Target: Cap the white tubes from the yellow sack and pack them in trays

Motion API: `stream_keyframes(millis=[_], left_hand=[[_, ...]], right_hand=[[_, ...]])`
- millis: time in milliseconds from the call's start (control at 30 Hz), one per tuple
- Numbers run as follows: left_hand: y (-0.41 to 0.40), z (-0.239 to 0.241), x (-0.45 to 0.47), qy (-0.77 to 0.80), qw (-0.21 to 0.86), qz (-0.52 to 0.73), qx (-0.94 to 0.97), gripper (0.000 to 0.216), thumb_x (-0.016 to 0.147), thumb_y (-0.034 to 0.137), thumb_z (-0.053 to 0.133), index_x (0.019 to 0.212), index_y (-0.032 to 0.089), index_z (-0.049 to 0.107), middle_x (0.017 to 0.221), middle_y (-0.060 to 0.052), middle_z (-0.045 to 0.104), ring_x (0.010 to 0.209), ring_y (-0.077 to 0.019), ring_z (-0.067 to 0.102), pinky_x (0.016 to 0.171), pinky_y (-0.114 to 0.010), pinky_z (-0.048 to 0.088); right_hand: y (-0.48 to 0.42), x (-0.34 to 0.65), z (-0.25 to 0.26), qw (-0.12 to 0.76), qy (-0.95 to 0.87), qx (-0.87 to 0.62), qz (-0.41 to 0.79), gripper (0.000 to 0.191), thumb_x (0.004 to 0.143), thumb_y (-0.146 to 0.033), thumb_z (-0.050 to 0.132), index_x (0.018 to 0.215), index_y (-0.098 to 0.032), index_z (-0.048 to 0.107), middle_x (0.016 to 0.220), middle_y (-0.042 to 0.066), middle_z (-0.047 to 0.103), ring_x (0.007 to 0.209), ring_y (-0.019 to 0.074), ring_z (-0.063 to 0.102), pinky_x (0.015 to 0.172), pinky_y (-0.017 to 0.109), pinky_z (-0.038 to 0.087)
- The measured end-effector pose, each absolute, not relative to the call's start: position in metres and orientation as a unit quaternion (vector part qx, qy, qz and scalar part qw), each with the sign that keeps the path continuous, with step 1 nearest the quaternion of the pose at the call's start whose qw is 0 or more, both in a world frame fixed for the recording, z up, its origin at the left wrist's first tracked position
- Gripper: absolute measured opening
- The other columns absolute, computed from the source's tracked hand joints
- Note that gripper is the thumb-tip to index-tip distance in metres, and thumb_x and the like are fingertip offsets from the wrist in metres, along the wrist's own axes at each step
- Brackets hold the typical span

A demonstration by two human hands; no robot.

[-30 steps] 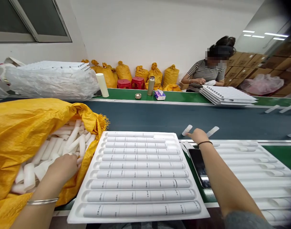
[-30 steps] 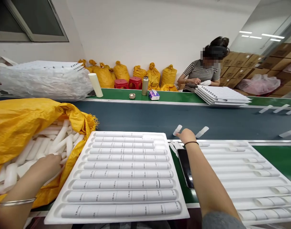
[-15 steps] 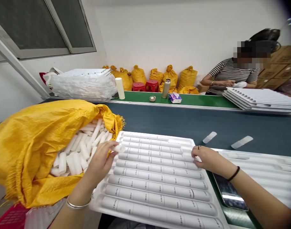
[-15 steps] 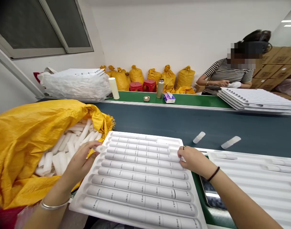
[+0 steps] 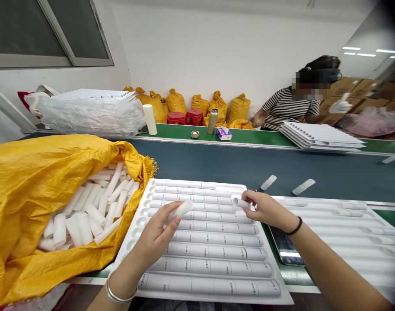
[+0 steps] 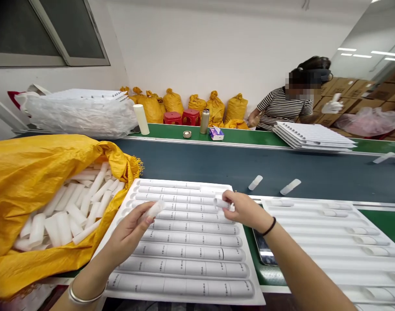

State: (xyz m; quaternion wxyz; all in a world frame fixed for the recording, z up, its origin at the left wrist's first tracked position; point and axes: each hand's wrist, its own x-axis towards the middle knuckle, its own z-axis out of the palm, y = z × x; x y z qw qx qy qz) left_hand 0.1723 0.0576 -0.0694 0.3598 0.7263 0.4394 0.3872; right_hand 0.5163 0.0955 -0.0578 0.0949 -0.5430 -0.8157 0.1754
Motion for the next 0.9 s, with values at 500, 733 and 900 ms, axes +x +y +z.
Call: stream_keyframes(millis=[500,733,900], left_hand=[[0.047,-0.05,0.192,0.363,0.169,0.313,0.861,0.03,0.091,0.02,0.05,0.121,0.017,0.053,0.099,-0.009,0.063,0.091,-0.0192,0.058,0.079,-0.033,0.051],[0.043,-0.06,0.204,0.316,0.014,0.333,0.888,0.06,0.088,0.012,0.053,0.143,0.009,0.028,0.084,-0.008,0.06,0.074,-0.0186,0.052,0.066,-0.034,0.051],[0.037,-0.062,0.21,0.311,0.055,0.31,0.897,0.069,0.092,0.02,0.048,0.149,0.011,0.009,0.079,-0.006,0.059,0.069,-0.0181,0.053,0.062,-0.031,0.052]], right_hand=[[0.052,0.433,-0.039,0.297,-0.798,-0.41,0.327,0.027,0.094,-0.033,0.045,0.115,-0.02,0.057,0.094,0.008,0.064,0.081,0.0173,0.058,0.073,0.032,0.048],[0.043,0.424,-0.04,0.297,-0.707,-0.448,0.461,0.033,0.092,-0.043,0.048,0.109,-0.018,0.061,0.072,0.002,0.058,0.059,0.0116,0.048,0.054,0.024,0.042],[0.031,0.42,-0.041,0.258,-0.797,-0.425,0.345,0.027,0.092,-0.037,0.05,0.109,-0.02,0.062,0.091,0.007,0.065,0.077,0.0163,0.058,0.071,0.028,0.048]])
